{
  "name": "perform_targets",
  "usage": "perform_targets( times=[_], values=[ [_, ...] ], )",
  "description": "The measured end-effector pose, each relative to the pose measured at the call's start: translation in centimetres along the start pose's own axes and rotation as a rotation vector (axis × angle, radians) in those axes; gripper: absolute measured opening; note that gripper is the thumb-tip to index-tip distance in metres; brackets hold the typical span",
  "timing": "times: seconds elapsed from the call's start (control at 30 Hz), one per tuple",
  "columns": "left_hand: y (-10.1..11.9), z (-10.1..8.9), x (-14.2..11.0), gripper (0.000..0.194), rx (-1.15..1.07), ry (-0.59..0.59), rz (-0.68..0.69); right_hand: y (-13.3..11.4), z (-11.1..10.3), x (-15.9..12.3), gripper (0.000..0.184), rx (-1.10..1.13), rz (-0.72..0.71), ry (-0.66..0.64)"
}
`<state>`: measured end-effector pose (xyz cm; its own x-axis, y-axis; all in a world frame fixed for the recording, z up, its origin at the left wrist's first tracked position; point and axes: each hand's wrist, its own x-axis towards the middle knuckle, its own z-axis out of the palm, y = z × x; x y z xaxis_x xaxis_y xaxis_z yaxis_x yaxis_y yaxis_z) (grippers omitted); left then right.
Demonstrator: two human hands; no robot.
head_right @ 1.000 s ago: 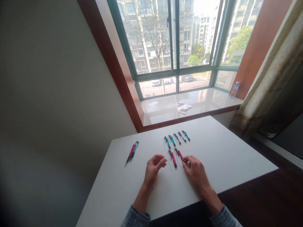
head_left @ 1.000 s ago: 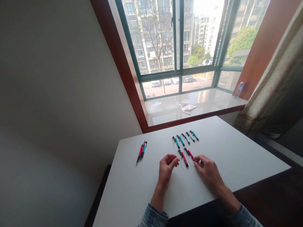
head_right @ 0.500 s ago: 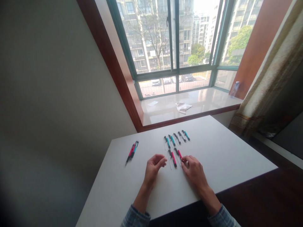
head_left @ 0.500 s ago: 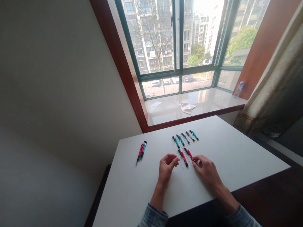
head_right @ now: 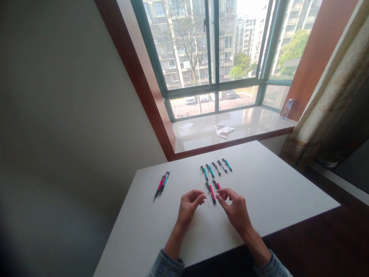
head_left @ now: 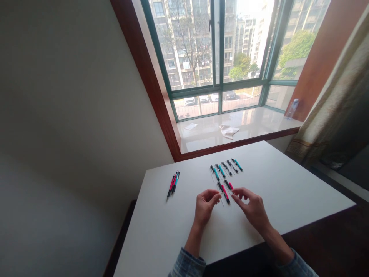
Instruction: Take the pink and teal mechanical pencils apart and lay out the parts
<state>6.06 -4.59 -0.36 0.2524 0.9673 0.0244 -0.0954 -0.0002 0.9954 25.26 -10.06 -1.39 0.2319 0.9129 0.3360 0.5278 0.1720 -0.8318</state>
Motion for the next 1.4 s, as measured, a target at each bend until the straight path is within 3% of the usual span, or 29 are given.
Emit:
perform_targets(
  times=[0.23,0.57,0.77,0.87,1.03,1.4],
  values=[
    [0.2,0.0,-0.2,0.028,-0.008,-0.103,0.023,-2.5,1.3,0.3,0.028,0.213,-0.019,-0.109],
    [0.5,0.3,-0.4,0.031,0.012,-0.101,0.019,-1.7,1.7,0.2,0.03,0.311,0.049,-0.105],
    [0.3,0.0,-0.3,0.033,0.159,0.047,0.086,-0.1,0.5,3.5,0.026,0.128,-0.122,0.097],
    [0.1,-0.3,-0.2,0.032,0.221,0.139,0.108,2.0,0.3,5.3,0.027,0.042,-0.226,0.069],
    [0.0,-0.5,0.0,0.033,0.261,0.233,0.133,4.7,1.2,5.6,0.026,-0.026,-0.246,0.002],
    [-0.1,-0.4,0.1,0.033,0.264,0.249,0.117,5.0,1.2,4.9,0.027,-0.049,-0.257,-0.13]
  ],
)
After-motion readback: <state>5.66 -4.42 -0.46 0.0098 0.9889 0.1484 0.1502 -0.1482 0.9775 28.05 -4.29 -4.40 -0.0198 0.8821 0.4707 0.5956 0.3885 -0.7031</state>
